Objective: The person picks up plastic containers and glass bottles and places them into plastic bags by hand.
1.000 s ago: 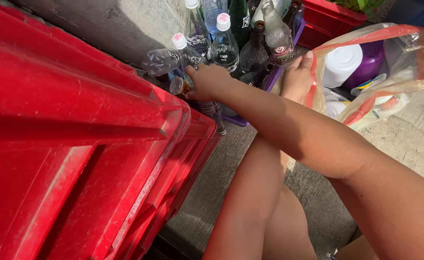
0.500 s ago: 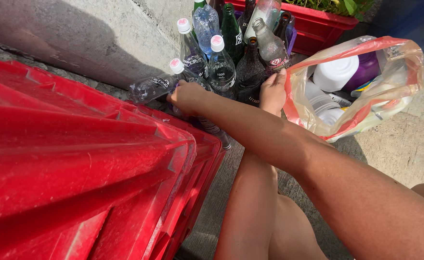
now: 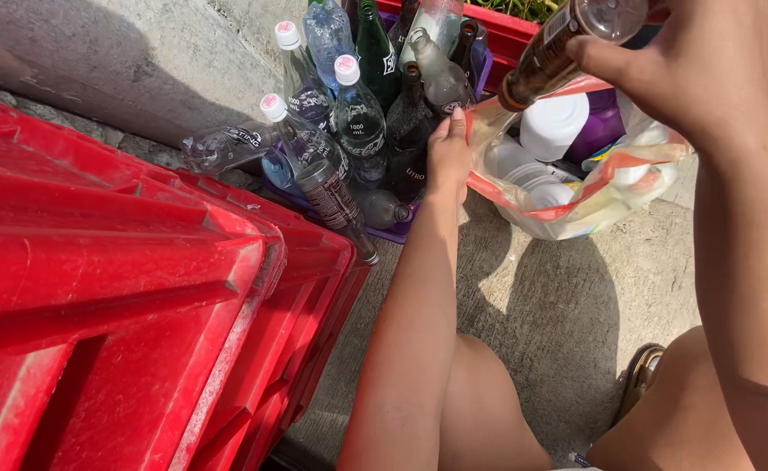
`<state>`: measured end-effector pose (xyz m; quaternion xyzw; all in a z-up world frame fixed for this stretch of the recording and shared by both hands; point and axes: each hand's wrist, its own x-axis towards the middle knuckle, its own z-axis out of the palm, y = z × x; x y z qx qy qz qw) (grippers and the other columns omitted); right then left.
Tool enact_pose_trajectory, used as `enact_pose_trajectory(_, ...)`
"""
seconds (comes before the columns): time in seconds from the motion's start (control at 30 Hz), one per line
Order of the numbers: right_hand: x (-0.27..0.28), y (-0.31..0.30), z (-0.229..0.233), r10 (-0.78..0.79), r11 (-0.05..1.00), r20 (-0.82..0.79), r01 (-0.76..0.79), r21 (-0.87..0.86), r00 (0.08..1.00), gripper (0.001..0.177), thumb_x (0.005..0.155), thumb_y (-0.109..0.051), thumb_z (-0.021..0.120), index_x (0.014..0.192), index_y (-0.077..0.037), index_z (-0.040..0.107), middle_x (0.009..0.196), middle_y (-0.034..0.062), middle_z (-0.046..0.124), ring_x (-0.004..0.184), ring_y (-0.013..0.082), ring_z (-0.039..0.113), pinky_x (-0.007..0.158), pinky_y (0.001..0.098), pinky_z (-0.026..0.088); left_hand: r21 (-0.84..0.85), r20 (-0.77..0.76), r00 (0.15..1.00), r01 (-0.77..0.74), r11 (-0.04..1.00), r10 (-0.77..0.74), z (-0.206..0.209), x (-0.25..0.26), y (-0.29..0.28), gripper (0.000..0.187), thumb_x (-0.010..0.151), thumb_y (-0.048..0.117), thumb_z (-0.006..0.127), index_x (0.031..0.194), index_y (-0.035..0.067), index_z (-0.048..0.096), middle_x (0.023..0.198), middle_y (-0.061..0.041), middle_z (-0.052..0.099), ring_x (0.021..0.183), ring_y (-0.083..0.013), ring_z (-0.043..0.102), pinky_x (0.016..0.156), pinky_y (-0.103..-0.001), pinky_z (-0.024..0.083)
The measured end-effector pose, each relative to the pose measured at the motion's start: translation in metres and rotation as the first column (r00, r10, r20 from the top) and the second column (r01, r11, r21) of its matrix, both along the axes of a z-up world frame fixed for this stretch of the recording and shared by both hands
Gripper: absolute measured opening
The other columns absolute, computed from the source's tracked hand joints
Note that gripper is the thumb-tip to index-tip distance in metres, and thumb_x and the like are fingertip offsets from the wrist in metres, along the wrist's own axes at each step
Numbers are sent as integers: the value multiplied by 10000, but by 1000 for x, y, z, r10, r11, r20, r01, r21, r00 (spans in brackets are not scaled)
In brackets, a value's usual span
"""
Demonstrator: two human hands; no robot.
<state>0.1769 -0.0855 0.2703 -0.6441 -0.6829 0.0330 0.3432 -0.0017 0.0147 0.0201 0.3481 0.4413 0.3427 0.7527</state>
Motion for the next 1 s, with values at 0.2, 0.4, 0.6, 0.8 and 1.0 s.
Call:
enact_pose_trajectory(0.2,-22,-9,-39,-59,992,204,81,-99,977,553,727,-169,884,1235,-21,722,1197,202,658,1079,409,616,904,478,510,102,-2,998,-68,992,69,17,26,-14,491,1114,373,463,1278,-55,639,1135,-134,711,1004,-194,642,911,-336,506)
enact_pose_trajectory(0.4,-175,111,-52,422,896,-138,-390,212,896,499,880,-166,874,1285,-94,593,1129,97,654,1047,342,622,896,437,509,176,-170,985,50,983,-20,14,-15,-3,417,1057,390,514,1199,21,645,1023,-72,700,911,-164,634,829,-340,518)
enact_pose_trajectory(0.6,-343,220,-87,458,889,31,-458,-24,888,508,980,-233,643,1469,-258,511,1284,82,581,1234,320,561,1033,494,474,-8,-61,997,52,999,-52,4,-21,2,401,1102,383,547,1096,5,682,892,-52,659,729,-134,538,645,-304,456)
enact_pose_trajectory(0.8,-382,239,-125,350,934,170,-330,-133,921,509,963,-283,576,1453,-362,460,1310,45,585,1169,293,620,1117,699,330,-14,-139,985,98,995,-99,17,-26,9,418,1076,419,531,1064,36,699,786,7,601,621,-80,467,535,-260,380)
enact_pose_trajectory(1.0,-320,223,-49,253,962,-368,-191,195,895,806,862,-363,796,1535,-280,361,1371,69,579,1111,352,671,936,443,570,-51,-109,990,79,996,-85,18,-26,11,396,1088,391,527,1097,34,697,862,7,638,725,-83,533,646,-257,438)
